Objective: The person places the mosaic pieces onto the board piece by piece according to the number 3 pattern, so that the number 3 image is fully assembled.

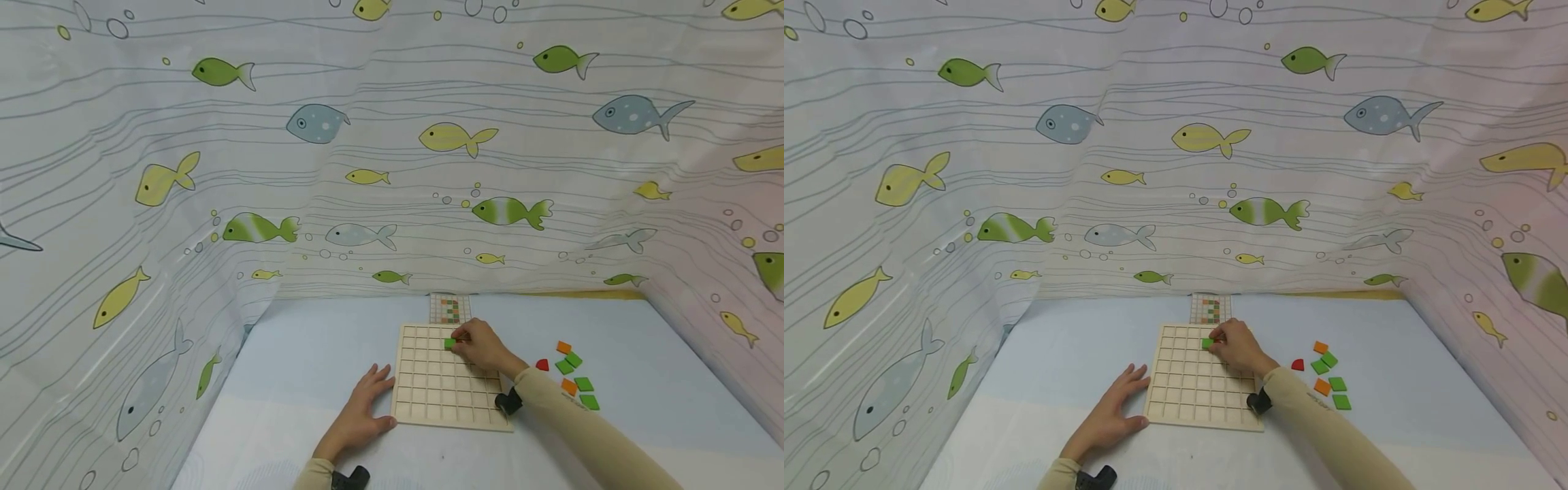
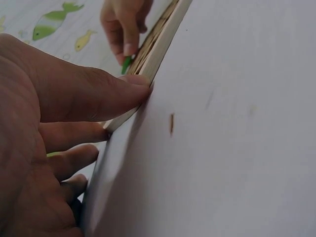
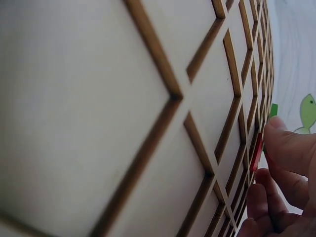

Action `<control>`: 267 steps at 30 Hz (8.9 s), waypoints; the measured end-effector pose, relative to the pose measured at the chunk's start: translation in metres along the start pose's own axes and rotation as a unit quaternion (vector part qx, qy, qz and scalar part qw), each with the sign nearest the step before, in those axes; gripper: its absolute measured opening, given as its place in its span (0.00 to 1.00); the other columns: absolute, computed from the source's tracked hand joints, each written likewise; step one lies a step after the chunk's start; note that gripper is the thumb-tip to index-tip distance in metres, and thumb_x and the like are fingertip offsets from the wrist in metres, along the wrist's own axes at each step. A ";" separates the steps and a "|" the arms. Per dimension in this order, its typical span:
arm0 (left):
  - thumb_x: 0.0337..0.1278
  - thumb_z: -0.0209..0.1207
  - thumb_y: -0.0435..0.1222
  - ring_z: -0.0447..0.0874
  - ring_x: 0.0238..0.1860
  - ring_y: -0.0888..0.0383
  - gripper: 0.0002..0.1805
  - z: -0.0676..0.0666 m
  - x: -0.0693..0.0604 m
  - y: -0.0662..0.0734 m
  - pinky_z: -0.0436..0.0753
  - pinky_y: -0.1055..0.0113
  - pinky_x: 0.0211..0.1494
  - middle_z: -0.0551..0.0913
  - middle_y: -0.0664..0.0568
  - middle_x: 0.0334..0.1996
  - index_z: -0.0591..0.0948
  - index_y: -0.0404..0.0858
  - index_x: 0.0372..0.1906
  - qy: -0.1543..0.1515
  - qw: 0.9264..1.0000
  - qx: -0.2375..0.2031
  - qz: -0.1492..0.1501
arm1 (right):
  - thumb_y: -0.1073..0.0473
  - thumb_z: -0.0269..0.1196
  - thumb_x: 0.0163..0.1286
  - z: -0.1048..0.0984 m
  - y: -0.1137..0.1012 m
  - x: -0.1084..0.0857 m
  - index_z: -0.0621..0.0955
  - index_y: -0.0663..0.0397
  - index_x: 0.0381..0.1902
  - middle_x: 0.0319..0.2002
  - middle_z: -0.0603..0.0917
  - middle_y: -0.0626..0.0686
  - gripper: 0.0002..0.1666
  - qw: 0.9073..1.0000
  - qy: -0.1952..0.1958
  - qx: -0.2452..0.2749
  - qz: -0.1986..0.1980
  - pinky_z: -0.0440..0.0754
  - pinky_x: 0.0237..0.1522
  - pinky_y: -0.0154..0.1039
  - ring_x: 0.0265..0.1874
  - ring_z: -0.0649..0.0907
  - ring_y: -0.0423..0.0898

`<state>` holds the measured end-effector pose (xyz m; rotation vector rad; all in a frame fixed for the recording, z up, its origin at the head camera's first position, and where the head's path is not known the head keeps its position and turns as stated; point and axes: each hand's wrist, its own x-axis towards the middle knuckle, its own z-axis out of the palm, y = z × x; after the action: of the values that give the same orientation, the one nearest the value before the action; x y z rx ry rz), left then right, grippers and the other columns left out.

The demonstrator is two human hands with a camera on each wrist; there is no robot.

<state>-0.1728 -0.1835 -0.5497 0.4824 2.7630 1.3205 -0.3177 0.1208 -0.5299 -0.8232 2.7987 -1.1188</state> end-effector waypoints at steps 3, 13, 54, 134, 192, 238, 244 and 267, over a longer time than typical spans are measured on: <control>0.49 0.74 0.35 0.49 0.85 0.30 0.40 0.000 0.000 0.000 0.50 0.24 0.81 0.65 0.37 0.81 0.76 0.30 0.71 0.000 1.000 0.002 0.001 | 0.62 0.71 0.71 0.001 -0.001 0.002 0.87 0.64 0.47 0.45 0.85 0.58 0.11 1.000 -0.001 0.001 0.006 0.82 0.47 0.45 0.45 0.81 0.50; 0.49 0.73 0.35 0.49 0.84 0.30 0.40 0.001 0.000 0.001 0.50 0.24 0.81 0.65 0.36 0.81 0.76 0.30 0.71 0.004 1.000 0.000 0.001 | 0.61 0.73 0.69 0.002 0.001 0.004 0.87 0.61 0.48 0.45 0.85 0.57 0.12 1.000 -0.006 0.008 0.005 0.82 0.47 0.44 0.43 0.81 0.48; 0.46 0.73 0.36 0.50 0.84 0.30 0.41 0.003 0.000 0.000 0.50 0.24 0.81 0.66 0.38 0.81 0.77 0.32 0.71 0.008 1.000 0.000 -0.003 | 0.61 0.72 0.69 0.010 0.013 0.005 0.87 0.58 0.48 0.47 0.84 0.56 0.12 0.999 0.001 0.042 0.022 0.86 0.59 0.56 0.50 0.84 0.53; 0.44 0.74 0.37 0.51 0.84 0.31 0.42 0.006 -0.001 -0.002 0.51 0.25 0.81 0.66 0.39 0.81 0.78 0.34 0.70 0.016 1.000 0.010 -0.013 | 0.42 0.63 0.76 -0.155 0.121 -0.104 0.71 0.77 0.66 0.62 0.75 0.80 0.42 0.963 -0.022 -0.069 0.259 0.81 0.61 0.67 0.57 0.77 0.71; 0.45 0.73 0.37 0.51 0.84 0.31 0.41 0.005 0.000 -0.001 0.51 0.24 0.81 0.66 0.39 0.81 0.77 0.33 0.71 0.016 1.000 0.005 -0.011 | 0.55 0.67 0.71 -0.122 0.116 -0.110 0.84 0.76 0.46 0.47 0.81 0.74 0.22 0.966 0.039 -0.158 0.199 0.82 0.54 0.67 0.46 0.78 0.66; 0.44 0.72 0.37 0.51 0.84 0.29 0.41 0.005 0.001 -0.001 0.50 0.23 0.80 0.67 0.37 0.80 0.78 0.32 0.70 0.022 1.000 -0.003 -0.002 | 0.60 0.67 0.74 -0.086 0.065 -0.076 0.82 0.70 0.52 0.47 0.82 0.66 0.17 0.975 0.070 -0.171 0.124 0.81 0.55 0.65 0.48 0.79 0.63; 0.43 0.72 0.38 0.51 0.83 0.28 0.42 0.006 0.001 -0.003 0.50 0.23 0.80 0.67 0.37 0.80 0.78 0.32 0.70 0.019 1.000 0.001 0.004 | 0.57 0.66 0.76 -0.075 0.059 -0.066 0.83 0.70 0.52 0.48 0.83 0.66 0.18 0.979 0.066 -0.160 0.107 0.81 0.54 0.64 0.50 0.81 0.64; 0.44 0.72 0.37 0.53 0.83 0.28 0.41 0.005 0.001 -0.004 0.51 0.23 0.80 0.68 0.34 0.79 0.78 0.29 0.69 0.025 1.000 0.001 0.017 | 0.55 0.66 0.77 -0.041 0.019 -0.030 0.84 0.63 0.51 0.50 0.83 0.60 0.16 0.988 0.036 -0.128 0.082 0.83 0.51 0.55 0.51 0.81 0.57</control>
<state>-0.1743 -0.1816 -0.5555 0.5044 2.8097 1.3548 -0.3092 0.1721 -0.5170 -0.5598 3.0465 -0.7930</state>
